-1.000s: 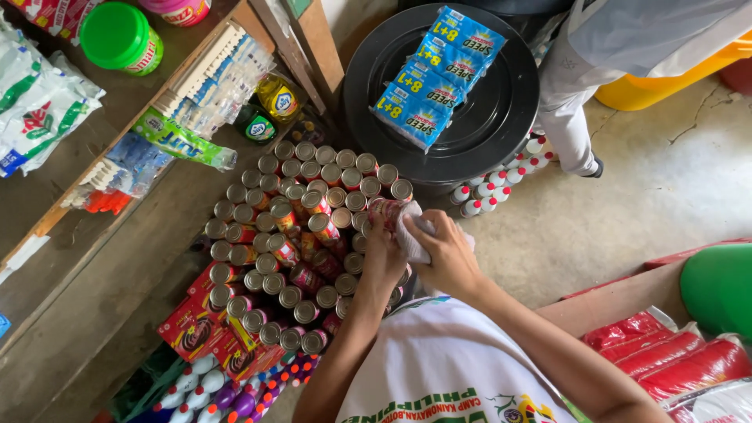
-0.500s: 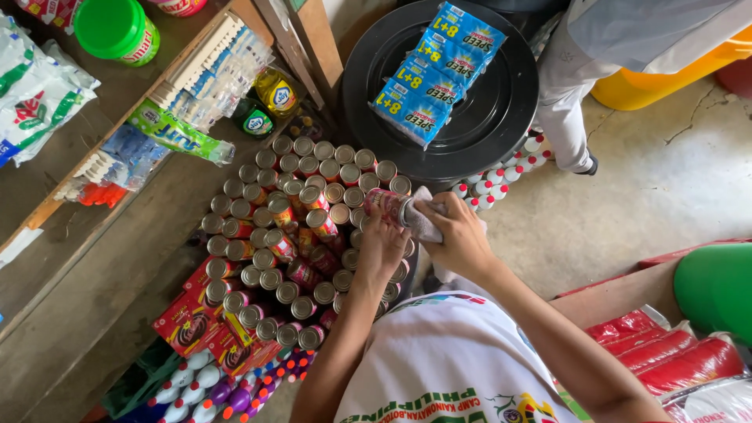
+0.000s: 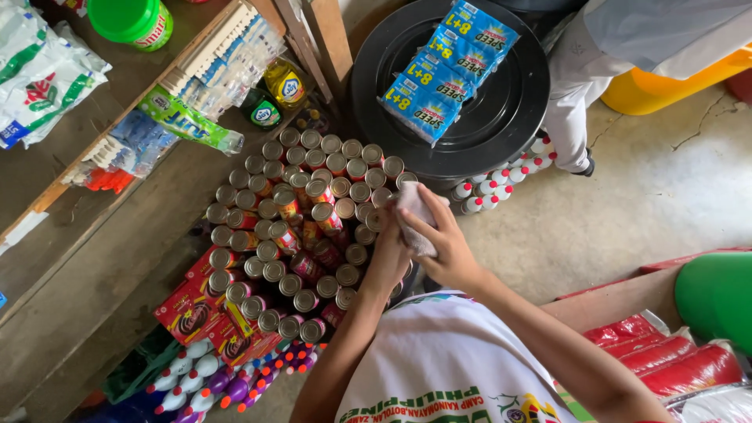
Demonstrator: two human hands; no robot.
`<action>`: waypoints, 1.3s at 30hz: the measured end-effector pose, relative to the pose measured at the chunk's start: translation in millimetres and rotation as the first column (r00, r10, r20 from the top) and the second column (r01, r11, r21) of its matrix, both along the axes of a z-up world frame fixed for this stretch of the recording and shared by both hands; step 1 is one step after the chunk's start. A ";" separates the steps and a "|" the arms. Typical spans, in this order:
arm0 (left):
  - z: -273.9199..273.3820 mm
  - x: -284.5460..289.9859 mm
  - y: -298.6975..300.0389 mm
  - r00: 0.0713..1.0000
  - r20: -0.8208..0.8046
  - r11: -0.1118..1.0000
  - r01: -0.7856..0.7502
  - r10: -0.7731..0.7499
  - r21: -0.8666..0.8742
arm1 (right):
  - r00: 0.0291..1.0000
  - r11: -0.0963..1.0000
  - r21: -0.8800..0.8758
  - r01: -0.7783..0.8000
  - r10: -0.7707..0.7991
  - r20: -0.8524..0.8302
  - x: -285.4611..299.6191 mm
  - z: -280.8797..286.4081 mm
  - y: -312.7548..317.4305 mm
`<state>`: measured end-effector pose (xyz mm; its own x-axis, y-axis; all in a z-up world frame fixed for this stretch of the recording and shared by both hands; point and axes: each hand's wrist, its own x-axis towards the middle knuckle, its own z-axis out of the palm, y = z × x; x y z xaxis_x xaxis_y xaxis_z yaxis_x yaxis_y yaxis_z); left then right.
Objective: Cleaning canned food containers with a cloth and arranging them neatly on store shelves.
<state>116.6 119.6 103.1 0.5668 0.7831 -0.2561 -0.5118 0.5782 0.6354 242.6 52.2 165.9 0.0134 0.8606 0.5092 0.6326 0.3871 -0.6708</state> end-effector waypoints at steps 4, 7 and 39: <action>-10.6 -6.3 3.1 0.927 -0.373 0.730 0.220 0.051 0.647 | 0.985 0.994 -0.107 0.002 -0.020 -0.170 9.1 -44.9 23.7; -45.2 -8.4 8.9 0.977 0.204 0.996 0.076 -0.068 -0.034 | 0.394 0.923 -0.356 -0.144 -0.276 -0.876 2.2 -116.3 29.8; -46.0 -99.9 -25.0 0.994 0.092 0.997 0.060 -0.064 0.046 | 0.988 0.966 -0.247 -0.076 0.106 0.111 -92.5 -35.3 -30.8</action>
